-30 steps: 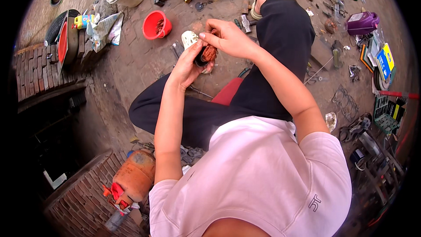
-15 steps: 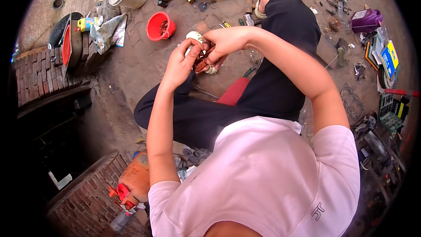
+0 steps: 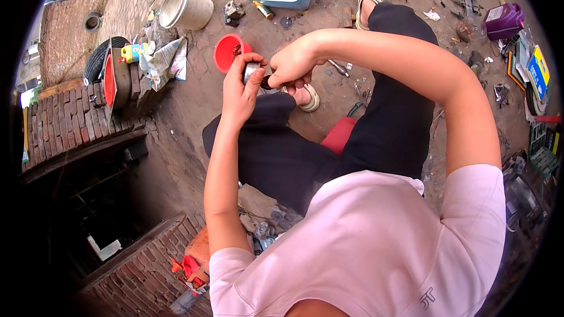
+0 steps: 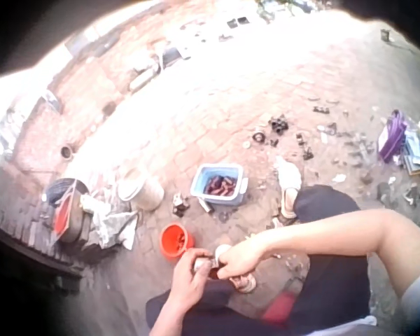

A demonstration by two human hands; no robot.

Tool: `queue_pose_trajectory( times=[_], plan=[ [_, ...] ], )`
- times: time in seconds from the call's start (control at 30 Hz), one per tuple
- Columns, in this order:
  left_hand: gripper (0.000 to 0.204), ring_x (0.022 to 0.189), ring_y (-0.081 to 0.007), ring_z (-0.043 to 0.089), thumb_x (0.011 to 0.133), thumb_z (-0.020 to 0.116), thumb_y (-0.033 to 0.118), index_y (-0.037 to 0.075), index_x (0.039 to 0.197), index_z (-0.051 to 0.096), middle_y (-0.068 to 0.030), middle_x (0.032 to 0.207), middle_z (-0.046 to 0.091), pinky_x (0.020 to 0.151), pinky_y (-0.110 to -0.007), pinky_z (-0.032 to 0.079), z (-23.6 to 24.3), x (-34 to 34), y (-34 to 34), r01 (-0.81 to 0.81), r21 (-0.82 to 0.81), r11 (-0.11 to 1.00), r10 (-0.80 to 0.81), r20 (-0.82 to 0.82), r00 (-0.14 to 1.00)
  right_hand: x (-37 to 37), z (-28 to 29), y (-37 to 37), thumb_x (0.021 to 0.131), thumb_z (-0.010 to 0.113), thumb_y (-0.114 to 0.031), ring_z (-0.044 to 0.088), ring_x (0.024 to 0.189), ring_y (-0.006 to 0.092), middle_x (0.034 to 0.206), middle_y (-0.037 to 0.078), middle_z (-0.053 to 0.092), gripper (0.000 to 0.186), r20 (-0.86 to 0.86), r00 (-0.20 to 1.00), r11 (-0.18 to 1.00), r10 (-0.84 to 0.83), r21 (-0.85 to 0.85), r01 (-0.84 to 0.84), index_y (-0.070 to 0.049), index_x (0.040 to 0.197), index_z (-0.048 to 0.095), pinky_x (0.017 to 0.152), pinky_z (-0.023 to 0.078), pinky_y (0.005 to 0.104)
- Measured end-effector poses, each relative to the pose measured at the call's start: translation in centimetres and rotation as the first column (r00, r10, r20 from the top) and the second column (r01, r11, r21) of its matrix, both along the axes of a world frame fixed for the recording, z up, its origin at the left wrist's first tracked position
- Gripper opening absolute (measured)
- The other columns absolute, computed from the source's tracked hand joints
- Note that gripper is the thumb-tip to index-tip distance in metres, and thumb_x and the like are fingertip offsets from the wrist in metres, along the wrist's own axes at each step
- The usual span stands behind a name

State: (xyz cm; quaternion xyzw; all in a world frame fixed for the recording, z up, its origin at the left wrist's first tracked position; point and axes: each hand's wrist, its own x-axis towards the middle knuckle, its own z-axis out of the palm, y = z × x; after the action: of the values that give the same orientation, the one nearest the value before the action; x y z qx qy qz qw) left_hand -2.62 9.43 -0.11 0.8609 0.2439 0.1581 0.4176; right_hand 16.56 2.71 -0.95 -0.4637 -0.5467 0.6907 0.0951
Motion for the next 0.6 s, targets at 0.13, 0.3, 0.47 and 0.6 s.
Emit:
queue_pose_trajectory(
  times=[0.13, 0.3, 0.47, 0.6],
  plan=[
    [0.024, 0.088, -0.0174, 0.061, 0.1, 0.053, 0.023, 0.0, 0.104, 0.059, -0.0081, 0.097, 0.063, 0.081, -0.03, 0.048, -0.2, 2.4, 1.8, -0.044, -0.246, 0.968, 0.051, 0.021, 0.998, 1.2, -0.5, 0.1, 0.094, 0.051, -0.039, 0.06, 0.069, 0.0222, 0.079, 0.014, 0.066, 0.044, 0.078, 0.984, 0.951, -0.157, 0.279, 0.13, 0.002, 0.097, 0.065, 0.063, 0.047, 0.0376],
    [0.039, 0.085, -0.0107, 0.059, 0.105, 0.043, 0.035, 0.0, 0.1, 0.062, -0.0051, 0.092, 0.063, 0.077, -0.025, 0.048, -0.2, 5.0, 2.2, -0.155, -0.63, 0.761, 0.118, -0.102, 0.988, 2.3, -0.5, -0.9, 0.096, 0.053, -0.044, 0.063, 0.069, 0.0318, 0.072, 0.019, 0.065, 0.047, 0.065, 0.953, 0.857, -0.296, 0.46, 0.235, -0.001, 0.09, 0.069, 0.068, 0.048, 0.0442],
    [0.048, 0.055, -0.0102, 0.054, 0.103, 0.043, 0.043, 0.0, 0.097, 0.063, -0.0046, 0.071, 0.061, 0.047, -0.025, 0.042, 0.6, 5.6, 2.0, -0.147, -0.584, 0.798, -0.024, -0.274, 0.961, 2.1, -0.2, -1.9, 0.098, 0.052, -0.042, 0.062, 0.062, 0.0309, 0.064, 0.016, 0.062, 0.046, -0.05, 0.951, 0.829, -0.305, 0.477, 0.291, -0.001, 0.083, 0.068, 0.061, 0.048, 0.0426],
    [0.042, 0.05, -0.0114, 0.054, 0.102, 0.047, 0.037, 0.0, 0.09, 0.063, -0.0049, 0.063, 0.058, 0.04, -0.025, 0.039, 0.7, 5.1, 1.9, -0.183, -0.661, 0.728, 0.02, -0.246, 0.969, 2.2, 0.3, -2.3, 0.098, 0.053, -0.042, 0.06, 0.058, 0.0281, 0.061, 0.016, 0.06, 0.05, -0.076, 0.95, 0.851, -0.304, 0.426, 0.307, 0.003, 0.08, 0.064, 0.059, 0.047, 0.0408]
  ],
)
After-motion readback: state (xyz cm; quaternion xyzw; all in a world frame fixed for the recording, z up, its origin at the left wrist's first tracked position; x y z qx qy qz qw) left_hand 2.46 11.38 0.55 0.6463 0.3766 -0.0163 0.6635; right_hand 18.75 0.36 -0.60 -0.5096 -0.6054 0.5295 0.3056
